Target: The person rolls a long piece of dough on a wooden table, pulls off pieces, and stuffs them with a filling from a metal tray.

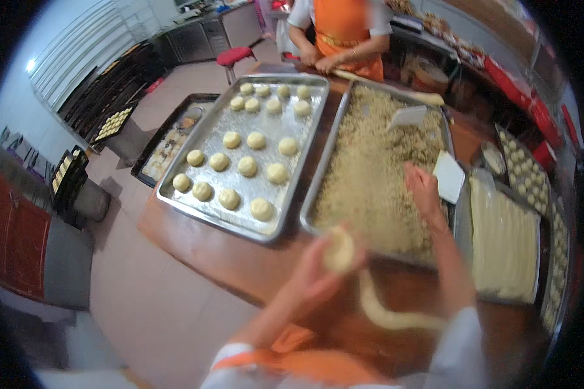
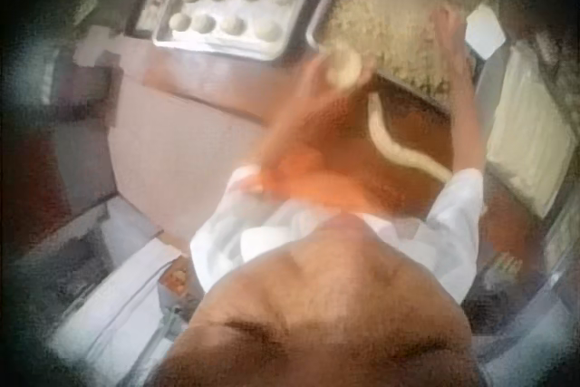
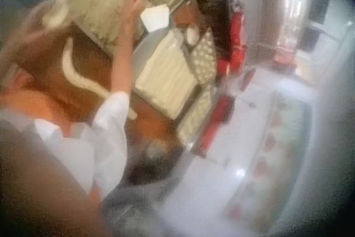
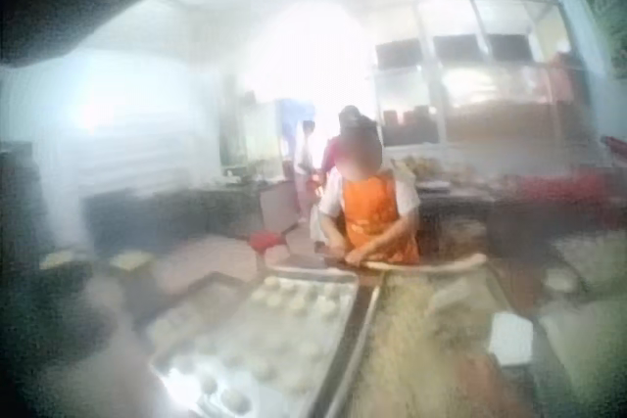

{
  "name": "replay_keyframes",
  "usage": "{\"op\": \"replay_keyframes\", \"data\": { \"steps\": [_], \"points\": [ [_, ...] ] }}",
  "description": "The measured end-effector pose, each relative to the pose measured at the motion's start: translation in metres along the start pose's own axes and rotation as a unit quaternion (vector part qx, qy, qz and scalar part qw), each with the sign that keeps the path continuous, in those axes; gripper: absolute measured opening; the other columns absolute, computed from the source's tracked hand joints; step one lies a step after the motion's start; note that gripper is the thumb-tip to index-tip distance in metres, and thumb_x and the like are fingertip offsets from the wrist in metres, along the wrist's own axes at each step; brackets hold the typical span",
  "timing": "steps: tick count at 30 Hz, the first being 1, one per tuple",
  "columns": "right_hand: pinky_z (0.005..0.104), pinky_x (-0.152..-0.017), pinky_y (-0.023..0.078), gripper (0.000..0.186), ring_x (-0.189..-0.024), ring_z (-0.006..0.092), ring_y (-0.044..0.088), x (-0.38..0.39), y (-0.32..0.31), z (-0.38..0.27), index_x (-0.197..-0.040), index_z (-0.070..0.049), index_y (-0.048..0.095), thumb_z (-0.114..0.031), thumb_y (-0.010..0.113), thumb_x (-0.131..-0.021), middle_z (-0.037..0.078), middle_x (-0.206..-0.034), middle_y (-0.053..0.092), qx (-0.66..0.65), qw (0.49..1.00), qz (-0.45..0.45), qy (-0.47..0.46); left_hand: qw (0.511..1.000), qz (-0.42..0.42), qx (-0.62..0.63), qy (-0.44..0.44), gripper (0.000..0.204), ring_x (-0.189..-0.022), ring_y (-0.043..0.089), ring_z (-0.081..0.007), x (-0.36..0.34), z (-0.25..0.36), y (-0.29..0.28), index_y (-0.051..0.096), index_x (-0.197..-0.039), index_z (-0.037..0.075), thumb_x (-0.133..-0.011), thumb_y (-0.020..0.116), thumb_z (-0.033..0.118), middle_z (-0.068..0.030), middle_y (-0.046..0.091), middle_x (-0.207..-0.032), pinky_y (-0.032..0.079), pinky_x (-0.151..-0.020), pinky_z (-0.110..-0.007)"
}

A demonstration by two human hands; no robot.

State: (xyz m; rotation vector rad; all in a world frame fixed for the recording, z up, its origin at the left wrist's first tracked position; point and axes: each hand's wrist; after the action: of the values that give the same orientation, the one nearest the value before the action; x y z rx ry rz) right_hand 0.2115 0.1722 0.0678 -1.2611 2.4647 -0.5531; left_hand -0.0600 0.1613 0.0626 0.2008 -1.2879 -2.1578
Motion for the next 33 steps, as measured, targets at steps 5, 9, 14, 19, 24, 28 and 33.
{"op": "replay_keyframes", "data": {
  "steps": [5,9,14,19,24,28,33],
  "points": [
    [0.0214,-0.062,0.039,0.032,-0.073,0.0109,0.047,0.009,-0.002,-0.015,-0.097,-0.006,0.051,-0.035,0.041,-0.090,0.003,-0.087,0.051,-0.184,0.973,-0.086,0.113,0.982,-0.045,0.183,0.012,0.041,-0.107,0.048,-0.0251,-0.067,0.009,0.007,0.044,-0.116,0.007,-0.088,0.041,0.036,-0.0126,0.049,-0.116,0.038,-0.091,-0.038],
    [0.0305,-0.075,0.045,0.037,-0.085,0.0178,0.053,0.021,0.002,-0.021,-0.115,-0.001,0.040,-0.021,0.050,-0.086,0.011,-0.099,0.052,-0.382,0.911,-0.146,0.056,0.989,-0.010,0.137,0.054,0.034,-0.106,0.049,-0.0203,-0.109,0.005,0.008,0.047,-0.115,0.008,-0.088,0.044,0.027,-0.0086,0.050,-0.117,0.039,-0.091,-0.035],
    [0.0337,-0.089,0.041,0.049,-0.105,0.0246,0.051,0.029,-0.002,-0.004,-0.125,-0.006,0.036,-0.006,0.054,-0.079,0.015,-0.115,0.050,-0.063,0.989,-0.101,-0.091,0.990,0.021,0.107,0.090,0.031,-0.106,0.048,-0.0180,-0.152,-0.010,-0.002,0.047,-0.115,0.007,-0.086,0.046,0.020,-0.0060,0.052,-0.113,0.039,-0.090,-0.032],
    [0.0306,-0.090,0.040,0.039,-0.109,0.0261,0.048,0.045,0.006,-0.029,-0.118,-0.004,0.046,-0.003,0.052,-0.079,0.013,-0.119,0.048,0.045,0.974,-0.131,-0.180,0.760,0.040,-0.559,0.328,0.046,-0.111,0.041,-0.0183,-0.142,-0.032,0.006,0.030,-0.127,0.005,-0.086,0.047,0.017,-0.0104,0.039,-0.124,0.034,-0.092,-0.028],
    [0.0310,-0.091,0.039,0.039,-0.107,0.0243,0.049,0.030,-0.010,-0.022,-0.113,-0.004,0.051,0.000,0.053,-0.074,0.013,-0.117,0.049,-0.034,0.976,-0.148,-0.157,0.918,0.055,-0.314,0.237,0.041,-0.105,0.044,-0.0186,-0.127,-0.023,0.028,0.037,-0.124,0.004,-0.088,0.043,0.021,-0.0116,0.043,-0.119,0.035,-0.090,-0.031],
    [0.0323,-0.091,0.038,0.039,-0.106,0.0217,0.048,0.044,-0.005,-0.040,-0.111,-0.004,0.053,0.003,0.051,-0.073,0.010,-0.114,0.051,-0.012,0.972,-0.154,-0.178,0.842,0.006,-0.480,0.247,0.039,-0.103,0.045,-0.0180,-0.128,-0.004,0.015,0.042,-0.122,0.004,-0.089,0.041,0.025,-0.0116,0.047,-0.117,0.036,-0.089,-0.030],
    [0.0322,-0.091,0.038,0.035,-0.107,0.0223,0.049,0.055,0.019,-0.036,-0.109,-0.002,0.053,0.003,0.050,-0.075,0.011,-0.113,0.052,-0.221,0.965,-0.086,-0.108,0.812,0.121,-0.449,0.353,0.033,-0.092,0.053,-0.0171,-0.128,-0.003,0.040,0.048,-0.117,0.006,-0.091,0.037,0.024,-0.0092,0.055,-0.106,0.039,-0.084,-0.029]
  ]
}}
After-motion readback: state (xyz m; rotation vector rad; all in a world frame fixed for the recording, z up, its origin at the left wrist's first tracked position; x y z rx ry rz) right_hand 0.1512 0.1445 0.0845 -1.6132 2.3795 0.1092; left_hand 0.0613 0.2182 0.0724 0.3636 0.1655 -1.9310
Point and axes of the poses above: each hand's wrist, its own x-axis away from the middle knuckle, its own y-axis out of the palm, z = x × y
